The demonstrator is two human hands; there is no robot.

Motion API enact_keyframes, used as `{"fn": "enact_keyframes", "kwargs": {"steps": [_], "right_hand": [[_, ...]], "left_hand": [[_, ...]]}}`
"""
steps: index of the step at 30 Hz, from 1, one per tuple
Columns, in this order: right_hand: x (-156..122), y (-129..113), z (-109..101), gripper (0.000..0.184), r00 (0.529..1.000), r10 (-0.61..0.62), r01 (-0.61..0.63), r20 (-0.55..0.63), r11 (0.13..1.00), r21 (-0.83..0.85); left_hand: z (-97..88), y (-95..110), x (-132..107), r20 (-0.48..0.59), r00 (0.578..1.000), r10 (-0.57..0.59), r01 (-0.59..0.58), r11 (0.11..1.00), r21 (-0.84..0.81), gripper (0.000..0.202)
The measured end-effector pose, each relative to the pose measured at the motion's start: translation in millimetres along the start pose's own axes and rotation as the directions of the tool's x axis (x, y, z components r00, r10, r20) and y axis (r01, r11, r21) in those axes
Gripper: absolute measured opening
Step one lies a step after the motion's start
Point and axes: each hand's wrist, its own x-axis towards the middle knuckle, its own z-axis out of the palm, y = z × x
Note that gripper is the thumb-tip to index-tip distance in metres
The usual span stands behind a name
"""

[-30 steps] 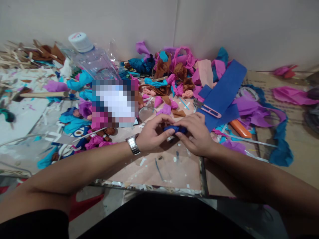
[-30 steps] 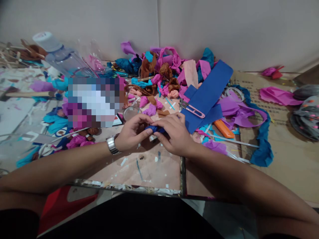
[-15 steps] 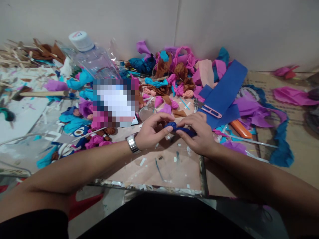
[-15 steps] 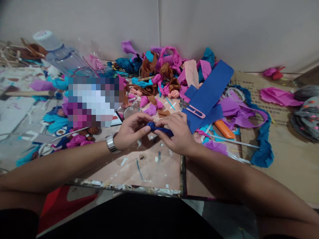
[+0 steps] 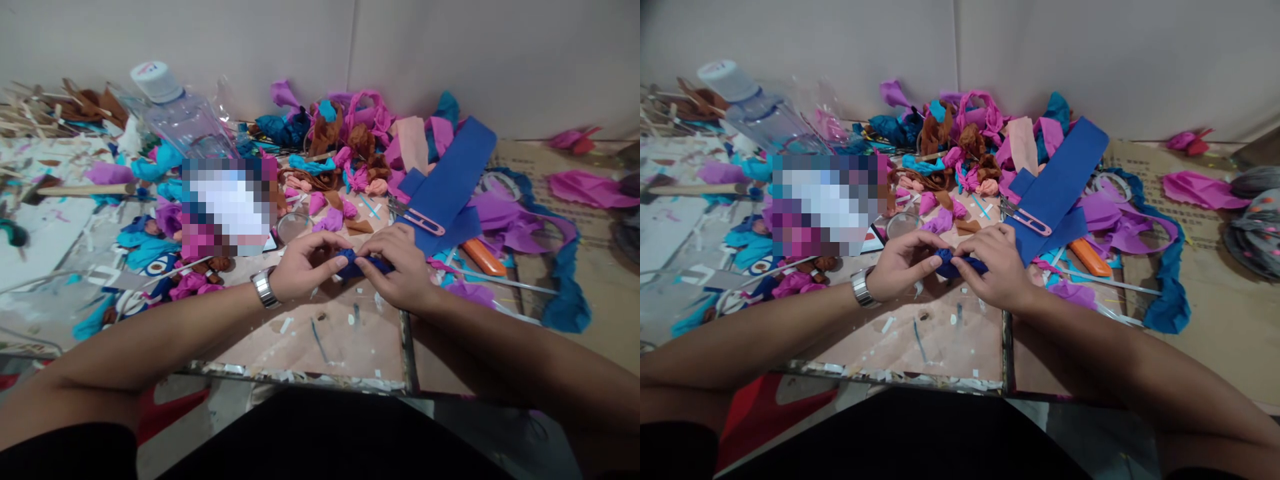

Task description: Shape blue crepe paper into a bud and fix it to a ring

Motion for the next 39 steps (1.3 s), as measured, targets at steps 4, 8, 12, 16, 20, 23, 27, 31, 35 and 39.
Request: {"fn": "enact_keyframes", "kwargs": {"steps": [4, 8, 12, 16, 20, 23, 27, 31, 35, 39], "right_hand": [[-1.1, 0.9, 0.5, 0.006, 1.000, 0.008, -0.008, -0.001, 1.000, -0.010], [-1.2, 0.7, 0.4, 0.007, 0.999, 0.032, -0.032, 0.010, 0.999, -0.014], [-0.1, -0.1, 0.4, 0.007, 0.999, 0.034, -0.034, 0.004, 0.999, -0.011], [0.3, 1.1, 1.2, 0.009, 1.000, 0.027, -0.027, -0.005, 1.000, -0.003], [0.1, 2.5, 1.1, 0.010, 1.000, 0.028, -0.028, -0.005, 0.999, 0.018], [0.2, 1.9, 0.3, 0.011, 0.999, 0.047, -0.048, 0.012, 0.999, 0.027], [0.2, 0.6, 0.0, 0.012, 0.999, 0.047, -0.047, -0.007, 0.999, 0.023], [0.3, 0.2, 0.4, 0.015, 0.998, 0.060, -0.060, -0.008, 0.998, 0.019], [0.5, 0.4, 0.6, 0.015, 0.997, 0.081, -0.082, 0.005, 0.996, 0.027], [0.5, 0.5, 1.1, 0.011, 0.998, 0.069, -0.069, -0.007, 0.997, 0.031]], "left_hand": [[-0.5, -2.6, 0.1, -0.003, 1.000, 0.024, -0.024, 0.999, 0.037, 0.032], [-1.9, -3.4, 2.4, -0.003, 0.998, 0.055, -0.055, 0.996, 0.073, 0.030], [-2.7, -3.3, 3.6, -0.006, 0.995, 0.099, -0.098, 0.985, 0.139, 0.026], [0.4, -6.0, 0.6, -0.056, 0.998, 0.011, -0.009, 0.999, 0.036, 0.037], [3.2, -7.1, -0.7, -0.060, 0.998, 0.002, -0.004, 0.999, -0.040, 0.032], [2.3, -5.9, -0.2, -0.060, 0.998, -0.013, 0.012, 1.000, -0.020, 0.028], [-0.7, -5.1, -0.8, -0.036, 0.999, -0.014, 0.015, 0.999, 0.039, 0.029], [-1.6, -5.0, -2.1, -0.027, 0.999, -0.025, 0.027, 0.996, 0.085, 0.034], [0.2, -4.9, -1.4, -0.046, 0.998, -0.038, 0.040, 0.998, 0.042, 0.034], [1.5, -6.0, -0.3, -0.074, 0.997, -0.033, 0.031, 0.999, -0.033, 0.035]]}}
